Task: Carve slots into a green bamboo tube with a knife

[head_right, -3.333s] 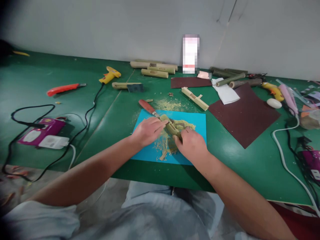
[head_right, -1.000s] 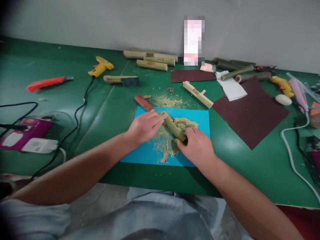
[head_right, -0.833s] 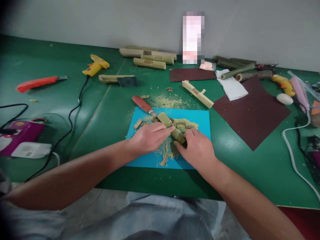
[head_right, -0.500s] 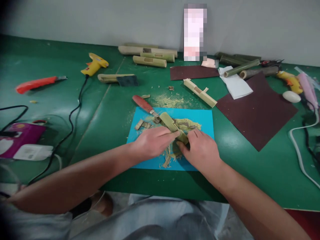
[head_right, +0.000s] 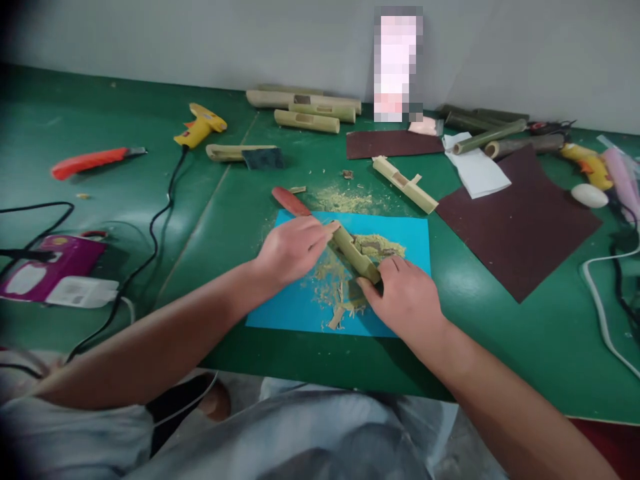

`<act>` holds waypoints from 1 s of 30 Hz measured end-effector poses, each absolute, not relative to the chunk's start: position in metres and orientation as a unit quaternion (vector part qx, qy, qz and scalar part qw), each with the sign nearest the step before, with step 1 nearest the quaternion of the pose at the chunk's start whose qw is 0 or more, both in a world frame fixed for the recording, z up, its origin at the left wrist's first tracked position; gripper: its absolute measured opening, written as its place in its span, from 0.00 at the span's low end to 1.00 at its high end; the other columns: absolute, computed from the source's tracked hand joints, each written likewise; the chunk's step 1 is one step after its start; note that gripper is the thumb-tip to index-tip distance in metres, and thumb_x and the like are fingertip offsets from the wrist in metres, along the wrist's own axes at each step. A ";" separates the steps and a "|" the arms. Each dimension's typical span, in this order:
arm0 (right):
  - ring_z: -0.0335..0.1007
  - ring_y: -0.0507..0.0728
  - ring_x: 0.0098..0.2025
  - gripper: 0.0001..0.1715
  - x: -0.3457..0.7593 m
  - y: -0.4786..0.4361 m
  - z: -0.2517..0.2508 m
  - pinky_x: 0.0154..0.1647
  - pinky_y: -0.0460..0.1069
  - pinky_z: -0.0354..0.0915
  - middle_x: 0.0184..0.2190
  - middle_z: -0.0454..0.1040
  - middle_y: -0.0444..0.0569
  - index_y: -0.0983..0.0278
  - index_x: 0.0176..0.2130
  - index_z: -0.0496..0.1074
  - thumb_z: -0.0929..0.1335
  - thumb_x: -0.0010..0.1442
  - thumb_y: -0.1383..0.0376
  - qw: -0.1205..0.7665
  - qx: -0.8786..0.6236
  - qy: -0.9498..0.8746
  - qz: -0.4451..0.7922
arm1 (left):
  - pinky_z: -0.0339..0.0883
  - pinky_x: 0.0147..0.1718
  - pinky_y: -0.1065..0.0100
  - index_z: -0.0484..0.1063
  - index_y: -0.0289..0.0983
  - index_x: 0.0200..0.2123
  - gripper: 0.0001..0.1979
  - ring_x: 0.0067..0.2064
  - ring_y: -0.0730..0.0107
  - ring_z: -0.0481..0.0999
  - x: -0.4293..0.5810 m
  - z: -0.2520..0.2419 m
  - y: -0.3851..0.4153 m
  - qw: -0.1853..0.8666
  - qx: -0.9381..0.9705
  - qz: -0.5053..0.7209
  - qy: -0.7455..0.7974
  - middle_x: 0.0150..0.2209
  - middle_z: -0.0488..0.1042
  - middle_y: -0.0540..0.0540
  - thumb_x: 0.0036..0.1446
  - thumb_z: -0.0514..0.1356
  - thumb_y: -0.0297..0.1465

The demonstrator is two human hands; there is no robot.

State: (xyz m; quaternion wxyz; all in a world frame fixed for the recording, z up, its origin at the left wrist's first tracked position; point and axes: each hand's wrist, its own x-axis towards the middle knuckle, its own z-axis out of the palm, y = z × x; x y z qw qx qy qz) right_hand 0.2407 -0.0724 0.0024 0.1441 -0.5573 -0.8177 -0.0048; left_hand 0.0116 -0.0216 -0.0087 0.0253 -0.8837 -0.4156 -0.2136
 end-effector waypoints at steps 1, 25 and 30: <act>0.71 0.58 0.33 0.18 0.240 -0.072 0.003 0.29 0.51 0.56 0.29 0.73 0.51 0.61 0.31 0.68 0.64 0.65 0.52 0.143 -0.557 -0.818 -0.004 | 0.69 0.33 0.66 0.73 0.31 0.54 0.19 0.36 0.64 0.75 0.012 -0.008 -0.023 0.023 -0.890 -0.209 -0.404 0.33 0.74 0.43 0.72 0.46 0.31; 0.71 0.58 0.34 0.16 0.241 -0.072 0.003 0.29 0.51 0.56 0.30 0.74 0.52 0.63 0.32 0.70 0.66 0.65 0.54 0.127 -0.556 -0.821 -0.004 | 0.67 0.28 0.68 0.73 0.34 0.56 0.20 0.33 0.66 0.74 0.015 -0.012 -0.026 0.032 -0.917 -0.195 -0.347 0.31 0.73 0.45 0.71 0.45 0.30; 0.70 0.57 0.33 0.17 0.241 -0.072 0.005 0.29 0.50 0.55 0.31 0.74 0.51 0.63 0.32 0.70 0.65 0.66 0.54 0.128 -0.546 -0.828 0.000 | 0.67 0.29 0.67 0.73 0.34 0.56 0.20 0.33 0.65 0.74 0.014 -0.011 -0.024 0.040 -0.905 -0.179 -0.383 0.31 0.73 0.44 0.71 0.45 0.30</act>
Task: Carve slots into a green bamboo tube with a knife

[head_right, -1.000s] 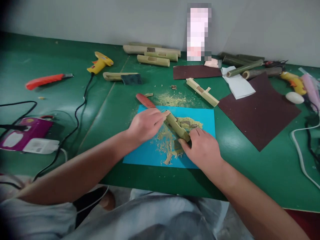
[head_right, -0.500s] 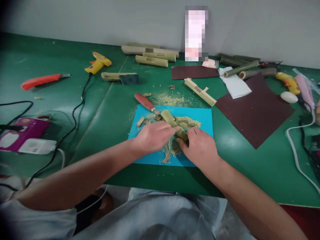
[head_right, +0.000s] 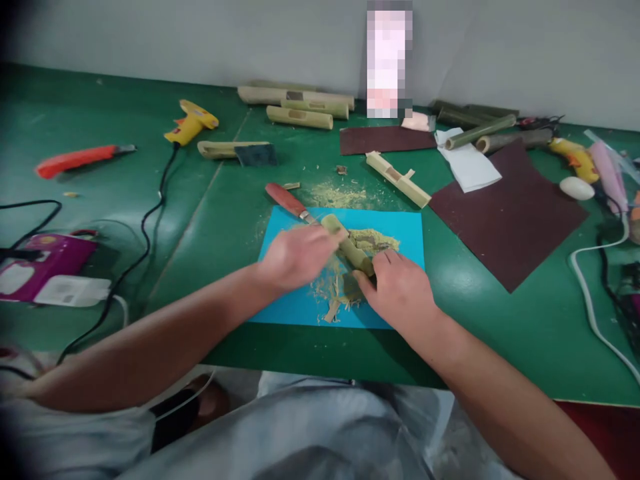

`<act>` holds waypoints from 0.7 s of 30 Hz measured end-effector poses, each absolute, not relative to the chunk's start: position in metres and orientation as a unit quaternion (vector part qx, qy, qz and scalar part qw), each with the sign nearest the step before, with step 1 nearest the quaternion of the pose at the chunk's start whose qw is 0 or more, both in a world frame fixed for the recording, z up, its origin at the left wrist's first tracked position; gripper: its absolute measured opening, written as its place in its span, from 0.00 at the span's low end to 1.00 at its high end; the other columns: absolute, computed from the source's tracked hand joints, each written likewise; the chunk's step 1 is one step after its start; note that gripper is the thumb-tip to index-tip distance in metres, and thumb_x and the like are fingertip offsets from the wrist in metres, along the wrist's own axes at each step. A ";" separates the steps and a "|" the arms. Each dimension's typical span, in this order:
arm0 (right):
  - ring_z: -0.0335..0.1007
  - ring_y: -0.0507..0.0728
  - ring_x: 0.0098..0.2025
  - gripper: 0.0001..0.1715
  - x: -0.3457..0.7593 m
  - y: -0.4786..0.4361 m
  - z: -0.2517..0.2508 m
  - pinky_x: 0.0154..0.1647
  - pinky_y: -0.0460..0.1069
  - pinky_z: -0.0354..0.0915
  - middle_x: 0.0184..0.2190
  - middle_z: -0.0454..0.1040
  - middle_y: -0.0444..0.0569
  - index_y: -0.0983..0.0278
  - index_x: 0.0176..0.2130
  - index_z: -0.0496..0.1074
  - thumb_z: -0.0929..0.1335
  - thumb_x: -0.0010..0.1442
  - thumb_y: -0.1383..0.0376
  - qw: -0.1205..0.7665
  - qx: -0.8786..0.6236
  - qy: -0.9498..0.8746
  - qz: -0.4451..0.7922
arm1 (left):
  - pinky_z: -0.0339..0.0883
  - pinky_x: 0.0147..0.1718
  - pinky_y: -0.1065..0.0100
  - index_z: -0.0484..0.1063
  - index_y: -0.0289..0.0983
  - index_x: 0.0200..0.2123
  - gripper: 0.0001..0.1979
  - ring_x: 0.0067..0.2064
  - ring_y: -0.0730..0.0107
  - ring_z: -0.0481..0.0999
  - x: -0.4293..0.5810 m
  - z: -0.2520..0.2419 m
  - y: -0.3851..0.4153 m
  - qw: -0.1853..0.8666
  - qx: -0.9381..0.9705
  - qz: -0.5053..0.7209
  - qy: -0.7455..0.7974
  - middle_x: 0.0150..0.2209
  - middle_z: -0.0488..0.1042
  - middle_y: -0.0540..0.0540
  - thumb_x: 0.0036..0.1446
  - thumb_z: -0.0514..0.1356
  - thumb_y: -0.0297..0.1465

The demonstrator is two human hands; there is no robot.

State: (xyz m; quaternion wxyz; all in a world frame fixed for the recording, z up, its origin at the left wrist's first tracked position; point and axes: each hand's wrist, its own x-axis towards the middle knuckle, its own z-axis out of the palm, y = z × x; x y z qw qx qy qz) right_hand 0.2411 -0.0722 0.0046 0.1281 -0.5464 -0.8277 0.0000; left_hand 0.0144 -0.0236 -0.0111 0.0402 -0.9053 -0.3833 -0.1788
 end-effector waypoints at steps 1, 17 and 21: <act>0.70 0.57 0.33 0.17 0.241 -0.072 0.005 0.29 0.50 0.54 0.30 0.74 0.51 0.63 0.31 0.69 0.65 0.66 0.55 0.125 -0.545 -0.829 -0.002 | 0.67 0.28 0.67 0.72 0.35 0.57 0.20 0.32 0.66 0.74 0.015 -0.011 -0.025 0.028 -0.918 -0.167 -0.359 0.30 0.72 0.46 0.71 0.45 0.30; 0.72 0.57 0.34 0.17 0.241 -0.072 0.006 0.31 0.50 0.55 0.31 0.75 0.50 0.64 0.32 0.70 0.66 0.66 0.54 0.124 -0.545 -0.829 -0.014 | 0.68 0.31 0.68 0.74 0.33 0.55 0.20 0.36 0.66 0.75 0.013 -0.009 -0.022 0.015 -0.875 -0.220 -0.431 0.34 0.75 0.42 0.72 0.46 0.32; 0.72 0.57 0.34 0.17 0.241 -0.073 0.008 0.30 0.50 0.55 0.30 0.74 0.50 0.64 0.32 0.71 0.66 0.66 0.55 0.108 -0.542 -0.833 -0.017 | 0.63 0.25 0.68 0.73 0.34 0.57 0.21 0.29 0.67 0.72 0.017 -0.007 -0.028 0.040 -0.922 -0.171 -0.346 0.29 0.72 0.45 0.70 0.44 0.29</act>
